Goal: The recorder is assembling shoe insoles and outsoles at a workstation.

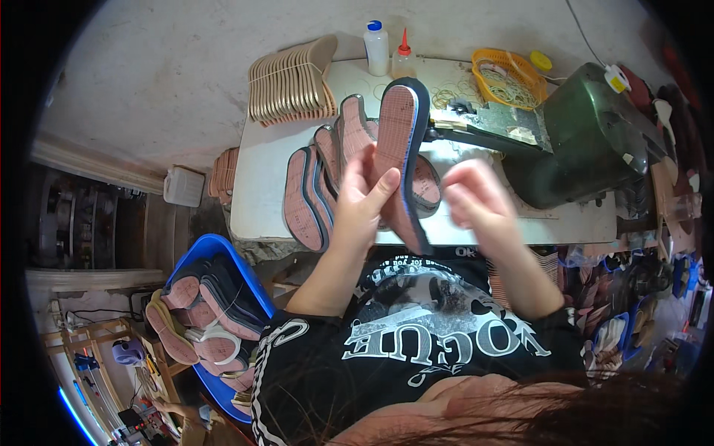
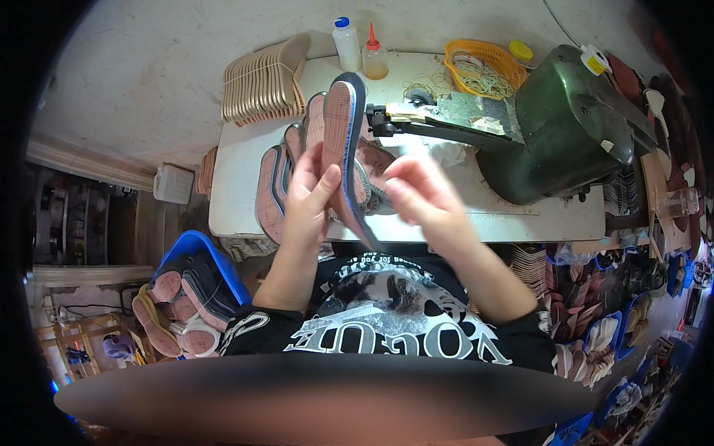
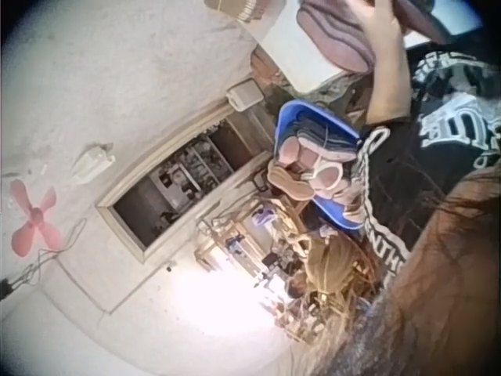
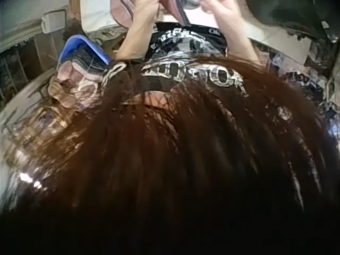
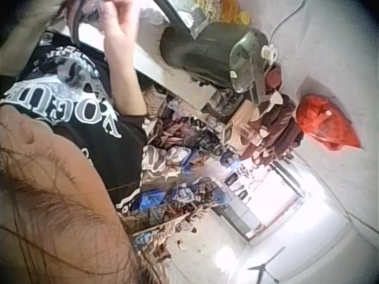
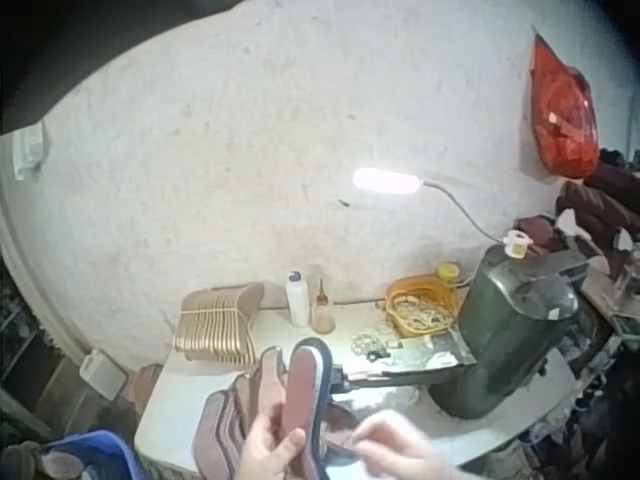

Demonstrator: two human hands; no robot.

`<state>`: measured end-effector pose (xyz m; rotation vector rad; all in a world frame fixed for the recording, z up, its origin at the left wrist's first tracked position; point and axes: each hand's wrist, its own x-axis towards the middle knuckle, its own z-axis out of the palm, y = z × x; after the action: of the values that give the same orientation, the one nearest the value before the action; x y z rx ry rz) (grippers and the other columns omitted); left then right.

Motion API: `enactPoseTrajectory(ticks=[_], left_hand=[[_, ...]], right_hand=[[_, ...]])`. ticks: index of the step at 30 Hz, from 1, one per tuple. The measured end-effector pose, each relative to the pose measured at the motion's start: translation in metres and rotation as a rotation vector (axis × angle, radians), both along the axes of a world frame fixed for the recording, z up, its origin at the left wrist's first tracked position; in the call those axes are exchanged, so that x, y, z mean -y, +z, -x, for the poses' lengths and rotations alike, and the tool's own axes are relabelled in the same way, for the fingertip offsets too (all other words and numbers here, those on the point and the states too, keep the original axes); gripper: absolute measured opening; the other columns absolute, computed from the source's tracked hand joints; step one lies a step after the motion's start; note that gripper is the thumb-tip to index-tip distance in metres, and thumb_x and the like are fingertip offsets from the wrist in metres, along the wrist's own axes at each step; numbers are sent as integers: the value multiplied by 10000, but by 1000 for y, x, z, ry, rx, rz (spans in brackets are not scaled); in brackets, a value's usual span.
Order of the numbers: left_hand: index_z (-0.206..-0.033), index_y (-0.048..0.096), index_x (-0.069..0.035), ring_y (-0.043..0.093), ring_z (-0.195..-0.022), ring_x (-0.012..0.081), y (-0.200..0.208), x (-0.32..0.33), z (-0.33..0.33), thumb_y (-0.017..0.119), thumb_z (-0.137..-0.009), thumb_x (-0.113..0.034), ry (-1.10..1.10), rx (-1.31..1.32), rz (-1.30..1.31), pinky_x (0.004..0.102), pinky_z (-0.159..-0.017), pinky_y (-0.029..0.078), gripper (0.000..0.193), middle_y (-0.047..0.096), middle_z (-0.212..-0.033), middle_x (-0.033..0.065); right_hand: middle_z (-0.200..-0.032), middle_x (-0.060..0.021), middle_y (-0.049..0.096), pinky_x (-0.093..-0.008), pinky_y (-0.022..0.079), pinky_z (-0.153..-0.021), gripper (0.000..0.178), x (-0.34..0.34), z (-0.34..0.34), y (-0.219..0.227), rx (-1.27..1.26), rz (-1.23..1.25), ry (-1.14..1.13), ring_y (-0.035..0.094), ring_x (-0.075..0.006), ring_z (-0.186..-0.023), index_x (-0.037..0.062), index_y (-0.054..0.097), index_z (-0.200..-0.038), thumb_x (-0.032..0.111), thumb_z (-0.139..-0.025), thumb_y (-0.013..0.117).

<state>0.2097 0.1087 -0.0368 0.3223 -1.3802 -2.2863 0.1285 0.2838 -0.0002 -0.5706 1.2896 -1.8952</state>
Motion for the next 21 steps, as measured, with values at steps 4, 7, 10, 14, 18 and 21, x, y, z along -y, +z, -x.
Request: enactPoseTrajectory(ticks=[4, 7, 10, 14, 18, 21], left_hand=[[-1233, 441, 13, 574, -1008, 136, -9, -10, 10, 698, -851, -167, -295, 4, -256, 262, -875, 462, 494, 597, -1084, 94], [-1127, 488, -9, 626, -867, 122, -5, -10, 10, 755, -790, -134, -459, 23, -333, 263, -788, 513, 448, 635, -1000, 83], [-1143, 465, -30, 642, -824, 143, -13, -13, 13, 744, -787, -118, -504, 27, -284, 273, -681, 556, 461, 635, -988, 85], [-1077, 502, -36, 623, -869, 110, -5, -10, 11, 769, -763, -88, -459, -29, -215, 252, -794, 509, 415, 638, -976, 60], [-1091, 518, -35, 611, -908, 120, -15, -6, 10, 764, -771, -102, -150, -16, 211, 269, -831, 490, 410, 635, -1006, 57], [-1113, 511, -10, 603, -936, 129, -14, 1, 18, 783, -758, -142, -139, 19, 265, 271, -840, 482, 467, 625, -1019, 72]], right_hand=[[-828, 3, 584, -177, 398, -508, 222, 19, -1, -68, 246, 148, 143, 521, -47, -619, 62, 537, -1001, 232, -899, 637], [-882, -49, 637, -230, 499, -515, 384, 14, 8, -77, 263, 52, 158, 618, -112, -660, 14, 554, -1132, 184, -828, 714], [-925, -73, 655, -257, 547, -562, 408, 21, 11, -108, 311, 320, 227, 647, -139, -714, 0, 565, -1130, 142, -791, 741], [-924, -74, 667, -256, 563, -637, 316, 14, 26, -75, 101, 166, 278, 647, -132, -729, -45, 612, -1072, 125, -820, 696], [-795, -39, 657, -240, 532, -607, 181, 8, 32, -35, -107, -139, 255, 612, -95, -682, -32, 675, -875, 148, -854, 664], [-715, -28, 642, -222, 494, -568, 180, 11, 36, -28, -252, -231, 230, 583, -75, -629, -30, 696, -882, 145, -878, 652]])
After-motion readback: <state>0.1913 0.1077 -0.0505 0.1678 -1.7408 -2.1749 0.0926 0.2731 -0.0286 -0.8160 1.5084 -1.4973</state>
